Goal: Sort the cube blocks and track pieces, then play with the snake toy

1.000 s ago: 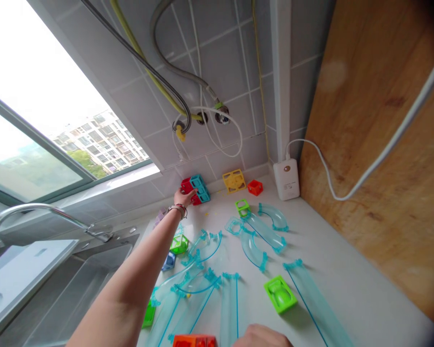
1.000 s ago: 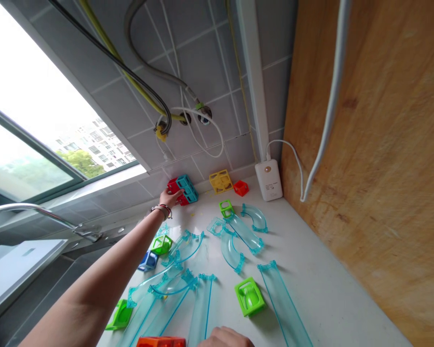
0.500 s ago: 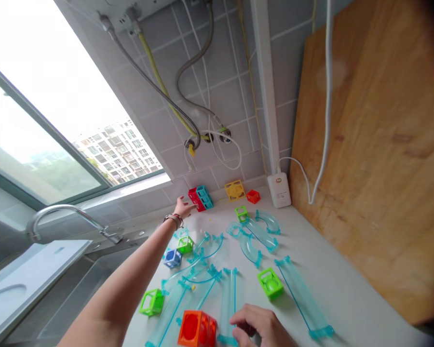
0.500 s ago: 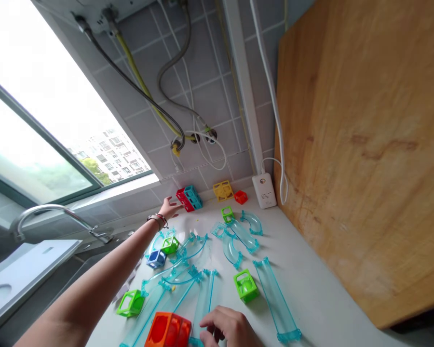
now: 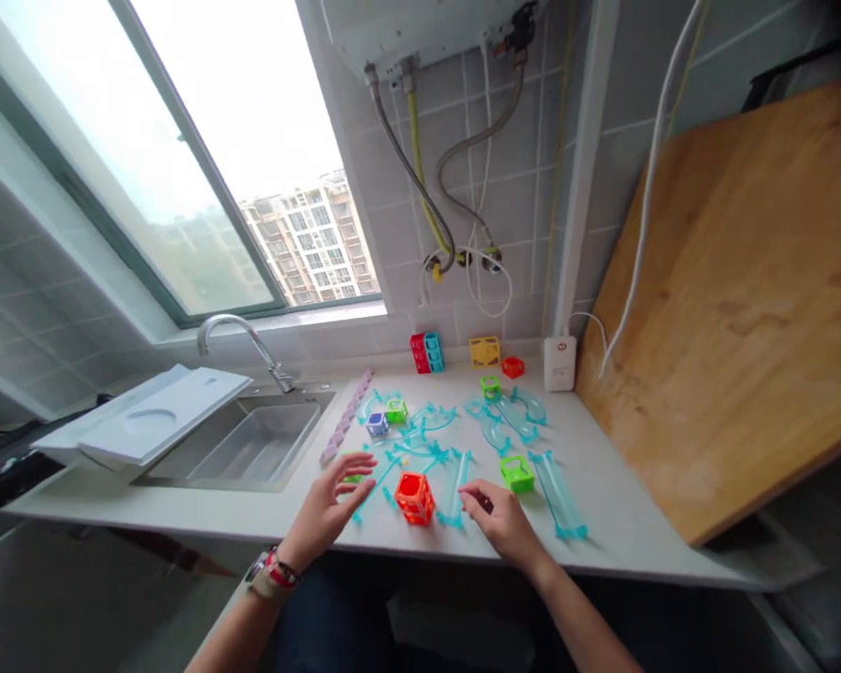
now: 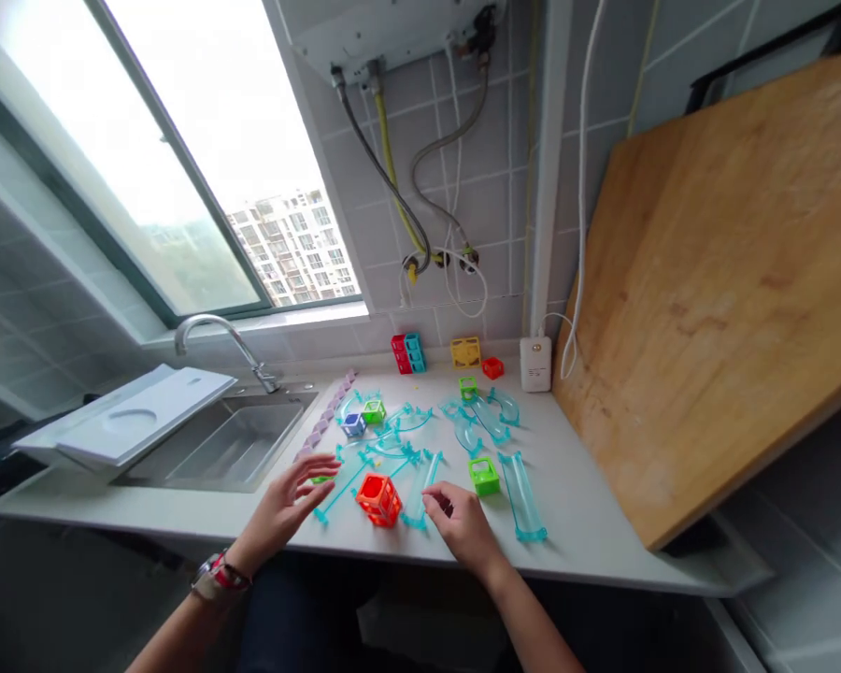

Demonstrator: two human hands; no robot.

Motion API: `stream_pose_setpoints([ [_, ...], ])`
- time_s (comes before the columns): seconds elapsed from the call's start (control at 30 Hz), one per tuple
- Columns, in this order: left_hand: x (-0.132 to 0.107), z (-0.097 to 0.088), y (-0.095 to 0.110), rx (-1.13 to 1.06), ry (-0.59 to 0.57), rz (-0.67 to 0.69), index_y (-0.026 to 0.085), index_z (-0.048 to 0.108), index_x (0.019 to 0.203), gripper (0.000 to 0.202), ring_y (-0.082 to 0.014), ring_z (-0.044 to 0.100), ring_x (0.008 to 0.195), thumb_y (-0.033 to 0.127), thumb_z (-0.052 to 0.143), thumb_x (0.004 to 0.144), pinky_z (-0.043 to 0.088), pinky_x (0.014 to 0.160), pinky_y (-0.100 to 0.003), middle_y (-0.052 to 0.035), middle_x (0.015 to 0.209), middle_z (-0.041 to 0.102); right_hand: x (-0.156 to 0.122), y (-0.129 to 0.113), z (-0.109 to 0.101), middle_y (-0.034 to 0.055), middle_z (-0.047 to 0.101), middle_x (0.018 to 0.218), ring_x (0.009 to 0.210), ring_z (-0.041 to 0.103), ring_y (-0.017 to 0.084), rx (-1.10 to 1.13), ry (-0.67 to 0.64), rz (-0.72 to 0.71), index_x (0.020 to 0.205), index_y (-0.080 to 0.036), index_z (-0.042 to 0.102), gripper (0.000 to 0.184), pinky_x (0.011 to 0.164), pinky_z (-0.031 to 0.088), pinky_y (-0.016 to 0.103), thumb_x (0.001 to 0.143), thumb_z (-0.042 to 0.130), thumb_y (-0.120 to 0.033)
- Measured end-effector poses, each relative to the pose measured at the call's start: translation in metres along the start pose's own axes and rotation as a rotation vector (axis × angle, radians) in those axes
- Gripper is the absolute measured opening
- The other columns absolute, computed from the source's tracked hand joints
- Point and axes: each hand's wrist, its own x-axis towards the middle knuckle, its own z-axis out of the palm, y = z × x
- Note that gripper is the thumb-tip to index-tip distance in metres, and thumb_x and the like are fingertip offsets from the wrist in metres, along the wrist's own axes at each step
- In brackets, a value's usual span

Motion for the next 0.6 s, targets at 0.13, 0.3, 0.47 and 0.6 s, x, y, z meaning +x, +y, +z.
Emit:
stream_pose_setpoints([
  [0.13, -0.026, 0.035, -0.011, 0.007, 0.002, 0.021, 0.027, 0.048, 0.140, 0.058, -0.0282, 0.061, 0.123, 0.038, 0.071, 0.088, 0.056, 0.093, -0.044, -0.0135, 0.140, 0.060, 0.000, 0.004, 0.002, 0.0048, 0.072, 0.075, 0.069, 0.065, 0.020, -0.050, -0.001, -0.026, 0.090, -0.017, 0.073, 0.035, 0.065, 0.048, 0.029, 0.093, 0.058, -0.049],
  [0.3, -0.018, 0.084, -0.030, -0.024, 0.083, 0.066, 0.023, 0.038, 0.150, 0.084, -0.0304, 0.062, 0.123, 0.027, 0.077, 0.076, 0.059, 0.088, -0.041, -0.0167, 0.140, 0.060, 0.000, 0.007, 0.003, 0.0054, 0.071, 0.072, 0.066, 0.066, 0.020, -0.046, 0.069, -0.033, 0.085, -0.017, 0.072, 0.037, 0.065, 0.052, 0.030, 0.090, 0.061, -0.052],
  [0.47, -0.010, 0.104, -0.043, -0.103, 0.171, 0.110, 0.021, 0.053, 0.137, 0.065, -0.0295, 0.065, 0.119, 0.026, 0.076, 0.076, 0.056, 0.096, -0.044, -0.0124, 0.129, 0.068, 0.001, 0.006, 0.002, 0.0051, 0.070, 0.070, 0.063, 0.065, 0.020, -0.114, 0.113, -0.035, 0.084, -0.017, 0.070, 0.039, 0.063, 0.051, 0.030, 0.090, 0.059, -0.054],
  [0.6, -0.008, 0.099, -0.041, -0.153, 0.244, 0.143, 0.021, 0.066, 0.117, 0.052, -0.0309, 0.066, 0.114, 0.027, 0.083, 0.069, 0.048, 0.106, -0.052, -0.0097, 0.117, 0.073, 0.001, 0.004, 0.003, 0.0049, 0.070, 0.068, 0.062, 0.065, 0.020, -0.165, 0.114, -0.044, 0.081, -0.017, 0.069, 0.039, 0.062, 0.051, 0.029, 0.091, 0.058, -0.053],
])
